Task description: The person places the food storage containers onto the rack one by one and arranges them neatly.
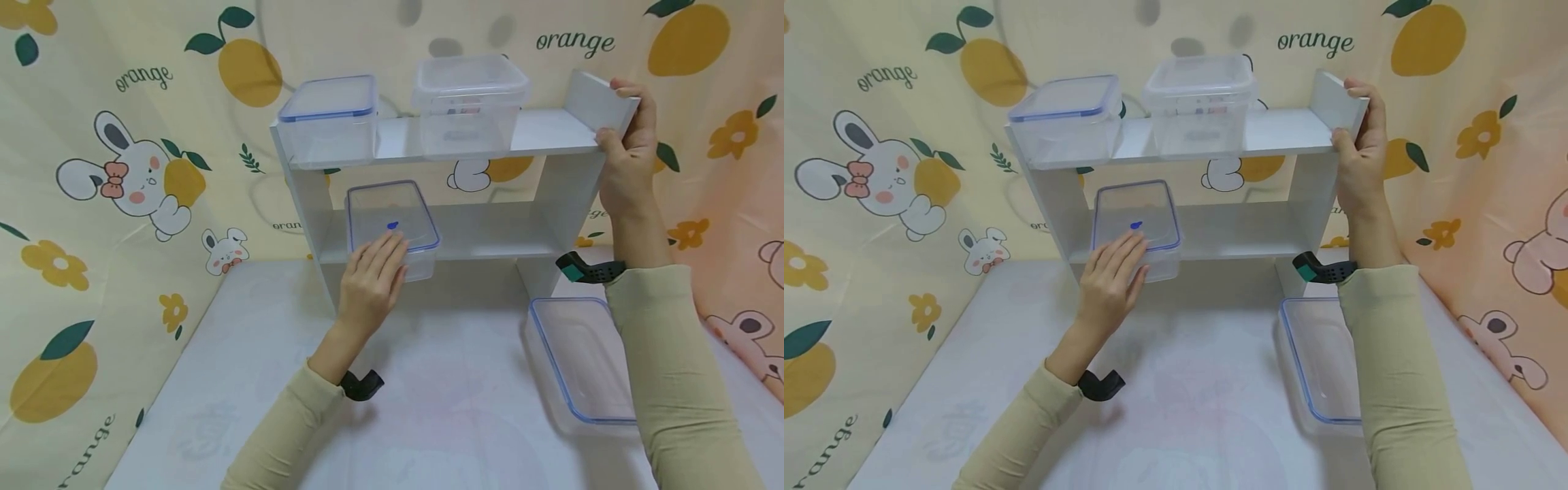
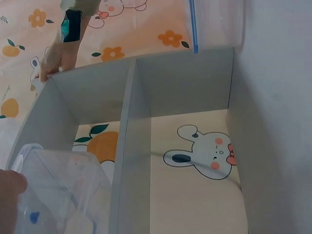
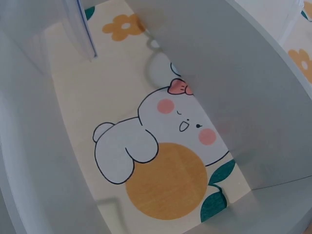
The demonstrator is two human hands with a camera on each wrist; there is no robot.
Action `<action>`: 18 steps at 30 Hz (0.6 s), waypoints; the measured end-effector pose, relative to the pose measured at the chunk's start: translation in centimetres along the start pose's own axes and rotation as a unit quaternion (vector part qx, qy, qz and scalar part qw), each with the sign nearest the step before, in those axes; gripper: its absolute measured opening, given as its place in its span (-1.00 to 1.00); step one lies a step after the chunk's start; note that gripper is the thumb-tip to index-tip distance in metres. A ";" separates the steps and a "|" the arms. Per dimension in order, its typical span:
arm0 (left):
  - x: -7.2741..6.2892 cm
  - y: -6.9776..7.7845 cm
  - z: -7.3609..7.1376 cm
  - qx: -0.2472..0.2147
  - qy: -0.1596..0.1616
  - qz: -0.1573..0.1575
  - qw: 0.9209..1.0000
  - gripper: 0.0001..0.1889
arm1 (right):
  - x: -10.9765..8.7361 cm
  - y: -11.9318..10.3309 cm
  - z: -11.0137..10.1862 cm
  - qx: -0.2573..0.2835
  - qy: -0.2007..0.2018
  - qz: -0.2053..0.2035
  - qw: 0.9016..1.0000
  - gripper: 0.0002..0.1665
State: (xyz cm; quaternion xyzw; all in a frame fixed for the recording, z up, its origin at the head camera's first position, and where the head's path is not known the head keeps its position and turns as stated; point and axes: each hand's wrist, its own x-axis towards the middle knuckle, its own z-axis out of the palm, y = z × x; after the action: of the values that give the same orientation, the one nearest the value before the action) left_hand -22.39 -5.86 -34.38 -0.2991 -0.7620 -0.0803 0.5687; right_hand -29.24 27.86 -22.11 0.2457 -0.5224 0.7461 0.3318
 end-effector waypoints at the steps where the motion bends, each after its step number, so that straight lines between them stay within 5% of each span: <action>1: -0.1 -0.1 0.0 -0.003 0.003 0.000 1.000 -0.65 | 0.0 0.0 0.0 0.000 0.000 0.001 1.000 -0.46; 18: -1.5 -3.4 -0.2 -0.036 0.000 -0.021 0.999 -0.66 | 0.1 0.2 0.0 0.001 0.002 -0.001 1.000 -0.47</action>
State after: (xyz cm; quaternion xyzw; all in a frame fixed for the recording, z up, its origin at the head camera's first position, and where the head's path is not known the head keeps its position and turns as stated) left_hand -23.88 -9.27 -34.95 -0.3031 -0.7648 -0.1199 0.5557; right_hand -29.42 27.83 -22.18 0.2450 -0.5203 0.7469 0.3336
